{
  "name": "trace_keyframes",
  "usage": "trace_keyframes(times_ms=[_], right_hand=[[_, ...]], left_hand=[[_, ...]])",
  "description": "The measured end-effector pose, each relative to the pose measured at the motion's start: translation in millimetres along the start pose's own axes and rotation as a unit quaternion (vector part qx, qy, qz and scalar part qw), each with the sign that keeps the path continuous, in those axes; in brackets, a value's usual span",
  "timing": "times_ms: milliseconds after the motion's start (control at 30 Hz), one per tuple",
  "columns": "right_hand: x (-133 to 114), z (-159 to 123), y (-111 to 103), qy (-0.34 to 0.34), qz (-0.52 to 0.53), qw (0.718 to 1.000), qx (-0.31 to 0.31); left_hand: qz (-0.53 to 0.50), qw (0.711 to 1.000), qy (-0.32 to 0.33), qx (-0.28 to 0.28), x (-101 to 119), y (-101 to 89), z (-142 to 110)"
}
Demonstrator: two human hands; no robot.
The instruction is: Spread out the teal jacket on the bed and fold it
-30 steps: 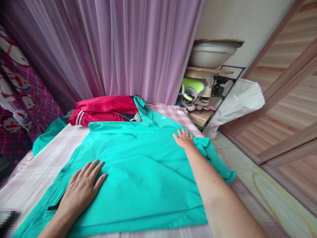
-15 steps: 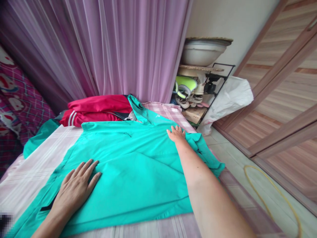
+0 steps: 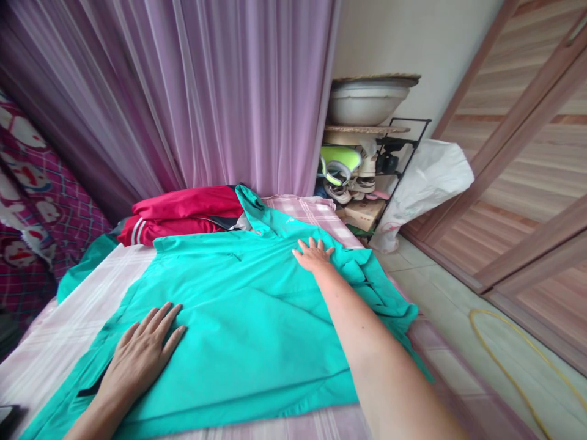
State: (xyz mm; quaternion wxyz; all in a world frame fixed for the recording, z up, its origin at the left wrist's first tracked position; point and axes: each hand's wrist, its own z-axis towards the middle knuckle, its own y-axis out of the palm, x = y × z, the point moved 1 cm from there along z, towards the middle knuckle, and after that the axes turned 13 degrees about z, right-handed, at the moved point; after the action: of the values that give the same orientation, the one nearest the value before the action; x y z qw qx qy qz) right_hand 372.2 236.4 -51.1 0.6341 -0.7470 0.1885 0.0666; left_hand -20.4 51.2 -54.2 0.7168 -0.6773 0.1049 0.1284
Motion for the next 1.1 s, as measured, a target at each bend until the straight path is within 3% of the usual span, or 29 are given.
trace_keyframes(times_ms=[200,300,400,500,633,733,800,933,1100], right_hand=[[-21,12,-2,0.021,-0.01,0.999,0.037],[-42,7,6,-0.091,-0.029,0.992,0.087],[-62,10,21,-0.19,-0.021,0.981,0.038],[-74,24,31,-0.15,-0.008,0.988,-0.021],[-84,40,30,-0.101,0.002,0.995,-0.023],[-90,30,24,-0.09,0.013,0.996,-0.025],[-90,9,19,-0.1,0.022,0.994,-0.026],[-65,-56,9,-0.16,0.012,0.987,-0.021],[17,-115,6,-0.148,-0.028,0.988,0.014]], left_hand=[[-0.01,0.999,0.001,0.035,-1,10.2,0],[-0.023,0.998,0.004,0.053,-2,14.2,-1],[-0.024,0.998,0.002,0.06,-2,15.3,-2],[-0.023,0.998,0.002,0.057,-2,15.1,-3],[-0.03,0.998,0.007,0.048,-2,13.2,-4],[-0.024,0.999,0.003,0.044,0,10.0,-4],[-0.019,0.999,0.0,0.037,0,8.2,-2],[-0.026,0.999,0.001,0.031,0,8.6,0],[-0.034,0.999,-0.002,0.04,0,8.2,3]])
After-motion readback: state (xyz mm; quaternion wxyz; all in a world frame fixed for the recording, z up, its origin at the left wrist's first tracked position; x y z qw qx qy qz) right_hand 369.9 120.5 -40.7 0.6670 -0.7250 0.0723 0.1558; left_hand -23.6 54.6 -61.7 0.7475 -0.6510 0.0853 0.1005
